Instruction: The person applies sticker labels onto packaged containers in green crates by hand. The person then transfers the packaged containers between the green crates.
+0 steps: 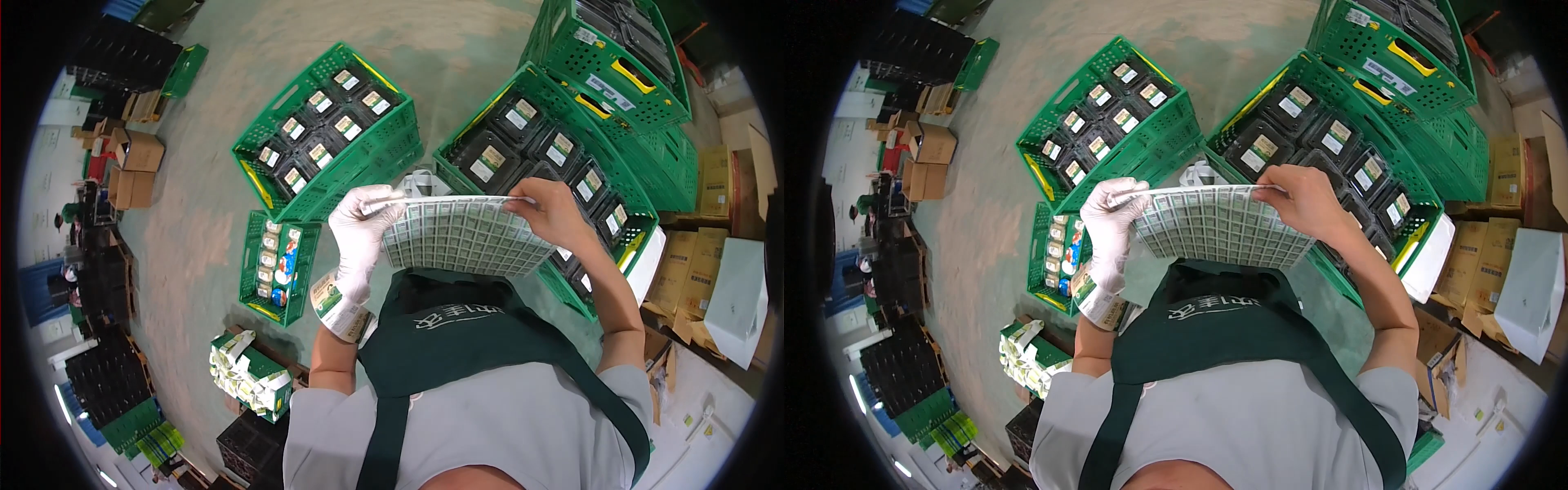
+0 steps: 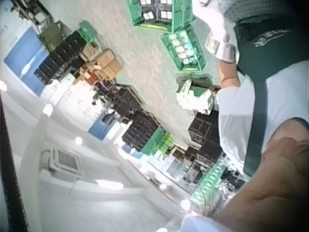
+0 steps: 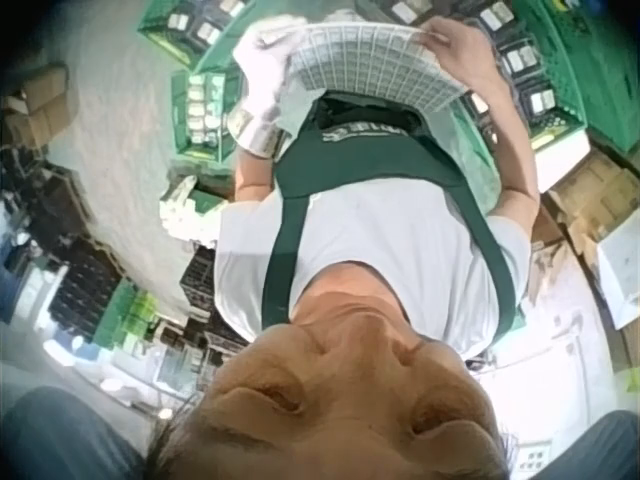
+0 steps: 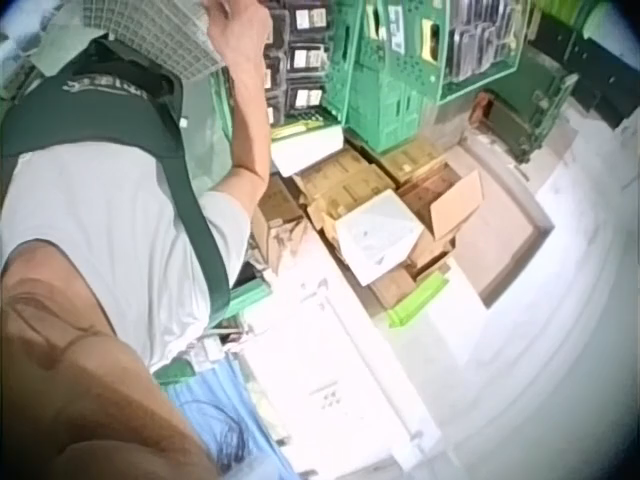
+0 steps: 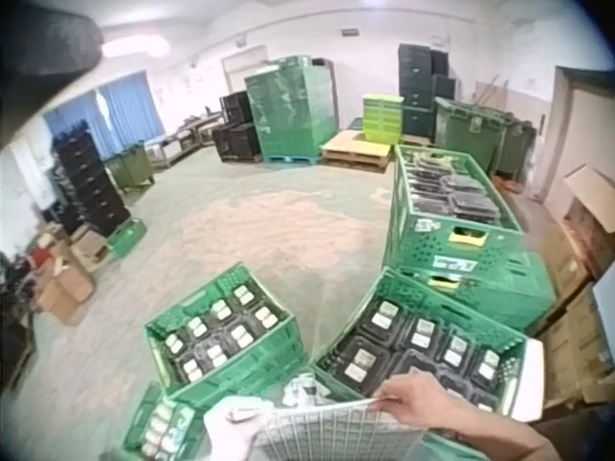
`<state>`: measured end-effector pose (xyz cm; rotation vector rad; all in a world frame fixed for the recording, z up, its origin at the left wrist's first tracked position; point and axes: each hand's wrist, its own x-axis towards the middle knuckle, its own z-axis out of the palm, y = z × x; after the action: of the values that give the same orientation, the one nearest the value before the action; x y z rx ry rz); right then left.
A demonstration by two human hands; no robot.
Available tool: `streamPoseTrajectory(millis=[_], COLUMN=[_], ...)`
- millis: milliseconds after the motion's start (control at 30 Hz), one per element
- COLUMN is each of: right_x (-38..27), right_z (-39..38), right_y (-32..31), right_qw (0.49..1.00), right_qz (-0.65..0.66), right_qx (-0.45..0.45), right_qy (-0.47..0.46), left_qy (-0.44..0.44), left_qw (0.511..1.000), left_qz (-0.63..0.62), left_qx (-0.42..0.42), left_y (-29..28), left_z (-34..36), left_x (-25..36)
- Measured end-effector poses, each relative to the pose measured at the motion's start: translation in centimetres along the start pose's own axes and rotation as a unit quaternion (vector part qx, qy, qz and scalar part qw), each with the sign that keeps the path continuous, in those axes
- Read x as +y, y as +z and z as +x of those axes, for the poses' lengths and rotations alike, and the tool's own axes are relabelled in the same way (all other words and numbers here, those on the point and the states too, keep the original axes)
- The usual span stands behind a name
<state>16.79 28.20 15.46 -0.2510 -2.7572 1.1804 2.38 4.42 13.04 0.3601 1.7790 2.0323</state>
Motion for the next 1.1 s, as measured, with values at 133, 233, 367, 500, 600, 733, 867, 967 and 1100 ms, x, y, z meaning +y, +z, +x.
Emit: streamPoseTrajectory(millis=[133,233,367,500,600,733,867,967,1100], right_x=[0.6,0.9,0.1,-0.1,-0.4,-2.5,-4.2,-4.6,-6.1], right_z=[-0.2,-0.2,0.7,1.7,2.7,4.0,5.9,7.4,9.8], right_y=[0.1,0.2,-0.5,-0.4,0.1,0.7,2.0,3.7,5.9], right_qw=[0.996,0.995,0.989,0.987,0.983,0.996,0.993,0.995,0.993], right_qz=[-0.037,-0.047,-0.120,-0.107,-0.107,-0.010,0.074,0.035,-0.001], right_qx=[0.022,0.022,-0.036,-0.048,-0.043,-0.058,-0.090,-0.089,-0.114], right_qy=[-0.078,-0.083,-0.074,-0.113,-0.140,-0.064,0.026,-0.014,-0.037], left_qy=[-0.022,-0.004,0.000,-0.014,-0.044,-0.048,-0.053,-0.029,-0.007], left_qw=[1.000,1.000,0.998,0.998,0.999,0.998,0.995,0.996,0.995], left_qz=[0.004,-0.014,0.057,0.056,0.010,-0.021,-0.081,-0.085,0.067], left_qx=[0.013,0.000,0.020,0.005,0.009,0.016,-0.012,-0.020,0.077], left_y=[-0.2,-0.5,-0.8,-2.1,-3.2,-4.5,-6.8,-9.1,-11.7], left_z=[-0.2,0.1,0.3,0.7,0.8,0.9,1.2,1.3,1.3], left_x=[-0.6,-1.3,-0.5,0.0,0.2,1.3,1.7,1.3,1.7])
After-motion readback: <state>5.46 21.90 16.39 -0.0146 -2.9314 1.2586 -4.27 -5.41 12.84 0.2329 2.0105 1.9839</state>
